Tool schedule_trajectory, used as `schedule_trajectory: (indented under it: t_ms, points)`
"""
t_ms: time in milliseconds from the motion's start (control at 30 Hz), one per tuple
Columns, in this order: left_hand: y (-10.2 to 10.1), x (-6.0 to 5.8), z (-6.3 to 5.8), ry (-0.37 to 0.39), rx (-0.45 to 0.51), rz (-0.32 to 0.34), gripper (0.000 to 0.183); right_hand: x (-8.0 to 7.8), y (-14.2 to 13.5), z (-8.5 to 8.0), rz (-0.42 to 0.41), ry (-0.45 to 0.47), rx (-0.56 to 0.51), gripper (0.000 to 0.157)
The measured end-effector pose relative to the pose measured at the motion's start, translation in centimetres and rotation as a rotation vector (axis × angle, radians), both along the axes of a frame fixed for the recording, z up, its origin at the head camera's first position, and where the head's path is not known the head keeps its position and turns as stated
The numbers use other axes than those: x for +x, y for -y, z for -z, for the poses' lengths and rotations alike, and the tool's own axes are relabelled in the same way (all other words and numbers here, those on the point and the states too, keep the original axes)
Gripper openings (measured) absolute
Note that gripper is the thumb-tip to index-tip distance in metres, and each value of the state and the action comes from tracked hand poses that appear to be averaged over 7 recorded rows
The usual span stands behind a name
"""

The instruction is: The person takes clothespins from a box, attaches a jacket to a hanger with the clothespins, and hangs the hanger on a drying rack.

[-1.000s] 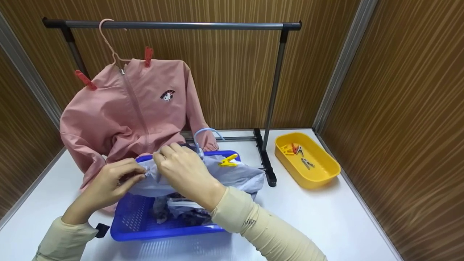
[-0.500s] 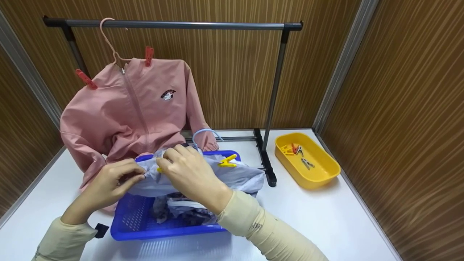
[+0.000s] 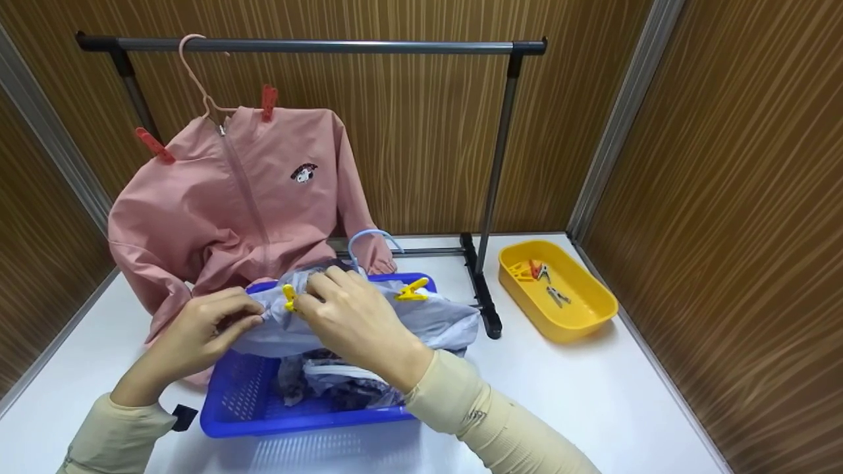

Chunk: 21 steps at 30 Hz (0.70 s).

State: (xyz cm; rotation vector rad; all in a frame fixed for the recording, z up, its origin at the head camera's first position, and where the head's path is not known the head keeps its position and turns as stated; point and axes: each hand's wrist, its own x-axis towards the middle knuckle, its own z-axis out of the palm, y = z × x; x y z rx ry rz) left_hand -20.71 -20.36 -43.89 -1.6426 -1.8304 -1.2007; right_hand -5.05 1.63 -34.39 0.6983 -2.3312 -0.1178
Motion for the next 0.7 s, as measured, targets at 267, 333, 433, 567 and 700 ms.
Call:
schedule_trajectory:
  t_ms: [267,333,433,567,700]
  points:
    - [-0.1,-0.1,-0.3,0.006,0.015,-0.026,0.01,0.2,-0.7,0.3,-0.016,-0.012,-0.021,0.016]
    - [-0.2,-0.2,-0.4,0.006,0.018,-0.034,0.01,0.3,-0.9,0.4,-0.01,-0.01,-0.029,0.018]
    - [-0.2,-0.2,-0.5,0.004,0.021,-0.047,0.011,0.6,-1.2,0.7,0.021,0.015,-0.038,0.018]
    - [-0.2,-0.2,-0.6,-0.001,0.009,-0.084,0.011,0.9,-1.7,1.1,0.047,0.034,-0.04,0.017]
    - [-0.1,-0.3,-0.8,-0.001,-0.016,-0.122,0.011,1.0,-2.4,1.5,0.05,0.023,-0.037,0.02]
